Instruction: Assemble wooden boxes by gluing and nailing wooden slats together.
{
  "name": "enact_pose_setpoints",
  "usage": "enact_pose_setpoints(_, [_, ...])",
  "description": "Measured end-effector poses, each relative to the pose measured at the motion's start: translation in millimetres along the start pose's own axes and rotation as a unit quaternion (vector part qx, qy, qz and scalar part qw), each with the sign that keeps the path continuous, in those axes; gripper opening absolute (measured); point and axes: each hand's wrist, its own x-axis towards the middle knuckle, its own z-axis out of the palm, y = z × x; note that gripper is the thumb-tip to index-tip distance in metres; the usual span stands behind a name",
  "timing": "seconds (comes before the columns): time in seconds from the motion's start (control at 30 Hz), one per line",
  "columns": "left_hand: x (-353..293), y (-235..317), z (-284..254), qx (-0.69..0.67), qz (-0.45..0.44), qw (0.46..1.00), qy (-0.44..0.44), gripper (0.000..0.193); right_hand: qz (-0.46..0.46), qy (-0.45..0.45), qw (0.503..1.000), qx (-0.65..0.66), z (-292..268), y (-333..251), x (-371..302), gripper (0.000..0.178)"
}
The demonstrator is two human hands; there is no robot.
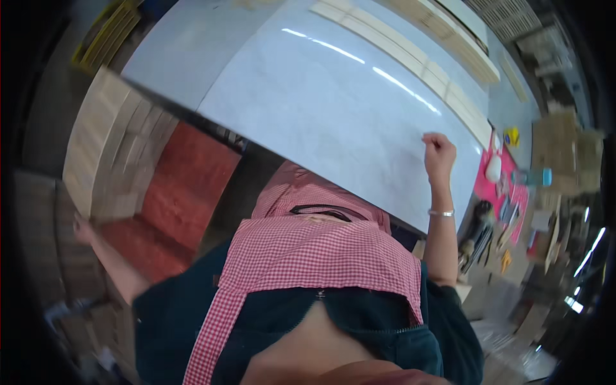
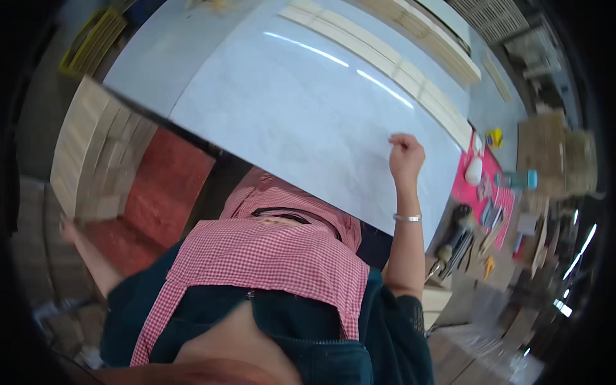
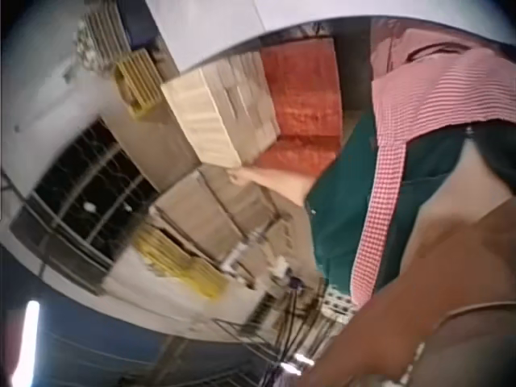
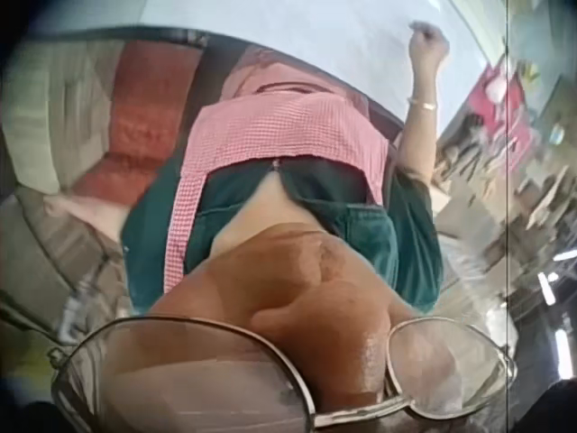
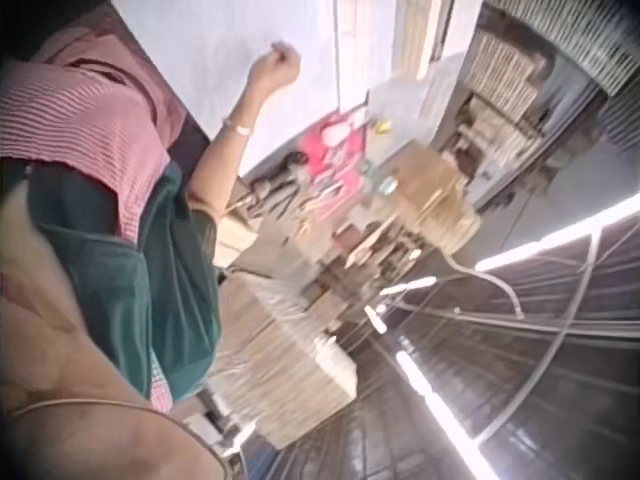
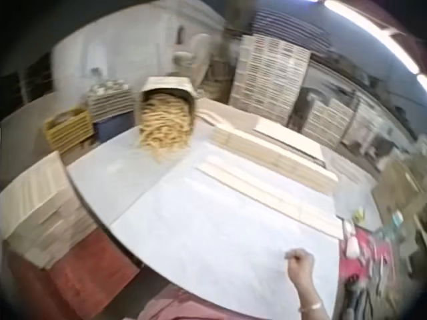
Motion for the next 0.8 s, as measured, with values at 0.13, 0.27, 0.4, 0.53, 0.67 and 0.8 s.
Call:
enact_pose_setpoints(0.13, [85.0,-87.9,14.8,-0.007,0.448,0.89,0.081,0.058,0.038,0.017,0.999,0.018,3.9,33.1,36.3,0.018])
enact_pose_setpoints(0.27, [-86.2,-78.9,40.5,-0.001,0.598,0.802,0.018,0.048,0.046,0.054,0.997,0.016,-2.5,84.1,82.4,0.022])
enact_pose_setpoints(0.4, [-260.9,-71.0,79.3,-0.008,0.551,0.812,-0.195,0.046,0.011,0.081,0.995,-0.052,-3.5,133.2,128.6,0.022])
enact_pose_setpoints(0.53, [-390.4,-70.3,132.0,-0.035,0.727,0.607,-0.317,0.04,-0.06,0.126,0.947,-0.29,2.0,179.3,153.5,0.03])
enact_pose_setpoints(0.67, [-509.6,-59.4,155.0,-0.096,0.763,0.48,-0.422,0.042,-0.128,0.079,0.916,-0.372,-1.2,179.9,145.4,0.04])
enact_pose_setpoints(0.8, [-591.5,-49.4,175.6,-0.135,0.773,0.4,-0.473,0.047,-0.146,-0.021,0.955,-0.258,-20.4,198.9,153.8,0.045])
